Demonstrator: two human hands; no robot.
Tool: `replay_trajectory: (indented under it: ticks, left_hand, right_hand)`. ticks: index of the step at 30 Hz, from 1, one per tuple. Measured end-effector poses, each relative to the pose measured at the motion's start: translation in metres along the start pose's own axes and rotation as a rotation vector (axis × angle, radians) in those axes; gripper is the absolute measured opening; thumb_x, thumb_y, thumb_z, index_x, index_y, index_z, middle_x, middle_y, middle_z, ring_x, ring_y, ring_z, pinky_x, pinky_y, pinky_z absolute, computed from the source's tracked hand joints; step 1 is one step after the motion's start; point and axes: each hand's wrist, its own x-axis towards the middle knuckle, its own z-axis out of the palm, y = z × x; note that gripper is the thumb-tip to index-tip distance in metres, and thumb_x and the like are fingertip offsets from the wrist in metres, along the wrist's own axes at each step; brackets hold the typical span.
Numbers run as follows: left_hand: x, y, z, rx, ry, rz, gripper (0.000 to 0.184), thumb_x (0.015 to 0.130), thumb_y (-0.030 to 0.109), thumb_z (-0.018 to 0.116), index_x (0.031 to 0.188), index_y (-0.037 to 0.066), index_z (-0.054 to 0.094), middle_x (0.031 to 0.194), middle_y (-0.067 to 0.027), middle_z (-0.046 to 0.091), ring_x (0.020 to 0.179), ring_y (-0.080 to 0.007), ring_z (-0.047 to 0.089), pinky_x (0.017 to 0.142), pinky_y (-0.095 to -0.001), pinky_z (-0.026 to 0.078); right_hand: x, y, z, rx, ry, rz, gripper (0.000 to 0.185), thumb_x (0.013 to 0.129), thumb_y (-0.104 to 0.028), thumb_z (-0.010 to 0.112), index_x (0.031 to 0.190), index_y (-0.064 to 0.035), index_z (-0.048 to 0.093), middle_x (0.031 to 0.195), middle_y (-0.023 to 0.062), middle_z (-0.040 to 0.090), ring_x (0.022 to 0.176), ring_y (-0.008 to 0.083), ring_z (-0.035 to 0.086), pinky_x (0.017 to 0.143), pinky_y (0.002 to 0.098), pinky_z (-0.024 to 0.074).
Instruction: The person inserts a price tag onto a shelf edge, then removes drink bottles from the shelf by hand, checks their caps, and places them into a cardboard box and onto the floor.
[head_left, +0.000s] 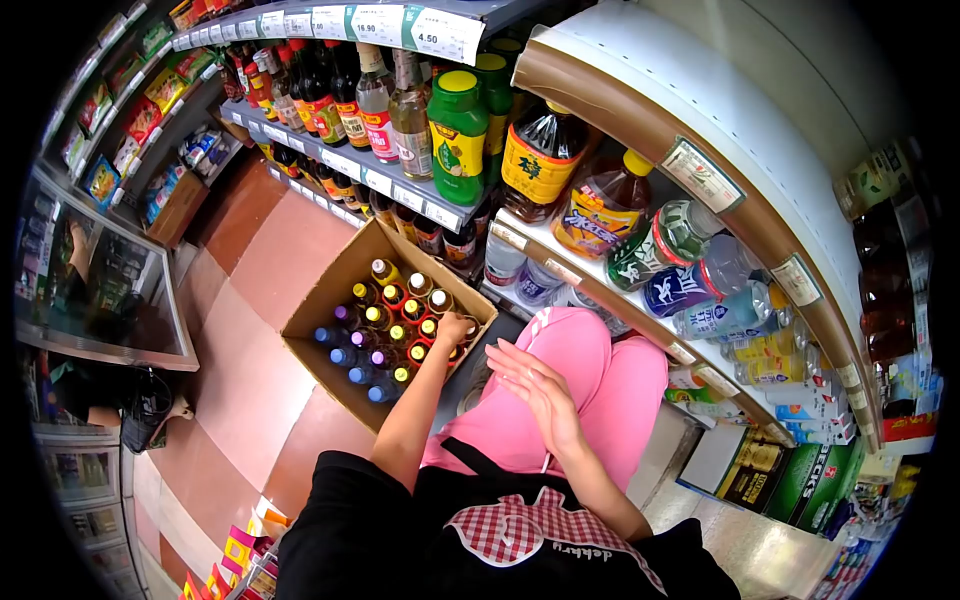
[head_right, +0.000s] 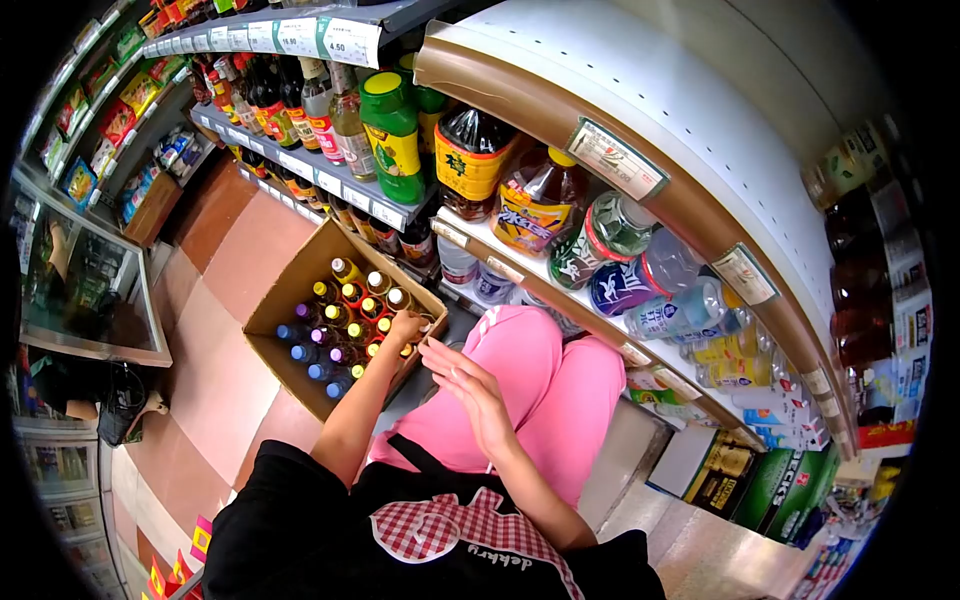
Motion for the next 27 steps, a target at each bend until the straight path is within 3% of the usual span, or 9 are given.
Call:
replay_trajectory:
  ticks: [7,8,9,11,13,19,23,25,27]
  left_hand:
    - [-0.028,0.031,-0.022,-0.127,-0.092,0.042,0.031,0.085,0.019,0.065,0.106,-0.004,0.068,0.089,-0.0123,0.070,0.074,-0.0174,0.064,0.058,-0.0314,0.050]
    - [-0.032,0.035,-0.024,-0.147,-0.087,0.161,0.032,0.086,0.019,0.064,0.108,-0.004,0.067,0.089,-0.0110,0.070,0.073,-0.0162,0.064,0.061,-0.0297,0.049]
    - [-0.048,0.048,-0.029,-0.149,-0.056,0.186,0.038,0.083,0.022,0.067,0.106,-0.007,0.069,0.095,-0.0159,0.072,0.085,-0.0209,0.067,0.076,-0.0308,0.050]
    - [-0.080,0.071,-0.036,-0.296,-0.068,0.210,0.042,0.084,0.023,0.067,0.113,-0.007,0.066,0.103,-0.0159,0.071,0.094,-0.0208,0.065,0.083,-0.0309,0.049]
    - [-0.130,0.108,-0.050,-0.243,-0.133,0.236,0.041,0.093,0.026,0.061,0.124,0.000,0.061,0.113,-0.0099,0.066,0.102,-0.0191,0.062,0.088,-0.0300,0.049]
    - [-0.242,0.192,-0.070,-0.353,-0.214,0.493,0.036,0.094,0.019,0.059,0.124,-0.002,0.061,0.114,-0.0070,0.067,0.102,-0.0136,0.061,0.085,-0.0267,0.046]
    - [-0.301,0.235,-0.068,-0.358,-0.321,0.637,0.036,0.095,0.016,0.060,0.126,0.000,0.060,0.116,-0.0059,0.066,0.107,-0.0126,0.060,0.090,-0.0258,0.045]
    - [-0.329,0.257,-0.062,-0.347,-0.397,0.708,0.034,0.093,0.010,0.059,0.125,-0.003,0.059,0.120,-0.0092,0.064,0.114,-0.0162,0.058,0.098,-0.0293,0.042]
    - [-0.350,0.274,-0.048,-0.304,-0.417,0.835,0.037,0.092,0.012,0.059,0.124,-0.005,0.058,0.117,-0.0124,0.065,0.111,-0.0197,0.061,0.095,-0.0315,0.047]
  right_hand:
    - [-0.004,-0.005,0.000,-0.011,-0.019,-0.045,0.061,0.098,-0.037,0.041,0.143,0.0039,0.039,0.143,0.0206,0.047,0.133,0.0293,0.046,0.113,0.0408,0.0313]
    - [-0.005,-0.007,0.000,-0.015,-0.019,-0.054,0.061,0.098,-0.037,0.041,0.143,0.0037,0.039,0.143,0.0205,0.047,0.133,0.0292,0.046,0.113,0.0408,0.0314]
    - [-0.006,-0.009,0.000,-0.018,-0.017,-0.064,0.061,0.099,-0.037,0.042,0.143,0.0035,0.039,0.143,0.0204,0.048,0.133,0.0291,0.046,0.112,0.0409,0.0315]
    - [-0.009,-0.013,0.001,-0.017,-0.008,-0.092,0.061,0.098,-0.038,0.042,0.143,0.0033,0.039,0.143,0.0203,0.048,0.133,0.0288,0.046,0.112,0.0410,0.0315]
    - [-0.012,-0.019,0.001,-0.015,0.002,-0.117,0.061,0.098,-0.038,0.043,0.143,0.0033,0.040,0.143,0.0202,0.048,0.133,0.0287,0.046,0.112,0.0411,0.0315]
    - [-0.026,-0.043,-0.001,-0.019,0.032,-0.229,0.060,0.098,-0.036,0.044,0.143,0.0026,0.040,0.143,0.0187,0.048,0.133,0.0275,0.045,0.112,0.0404,0.0303]
    - [-0.045,-0.069,-0.004,-0.029,0.065,-0.378,0.056,0.097,-0.029,0.045,0.142,0.0042,0.041,0.144,0.0171,0.047,0.134,0.0256,0.044,0.112,0.0379,0.0290]
    - [-0.055,-0.083,-0.010,-0.037,0.053,-0.512,0.056,0.097,-0.028,0.045,0.141,0.0054,0.041,0.144,0.0174,0.047,0.135,0.0260,0.042,0.113,0.0383,0.0277]
    - [-0.073,-0.106,-0.011,-0.067,0.098,-0.575,0.057,0.096,-0.030,0.048,0.141,0.0053,0.042,0.145,0.0188,0.045,0.137,0.0265,0.040,0.115,0.0393,0.0257]
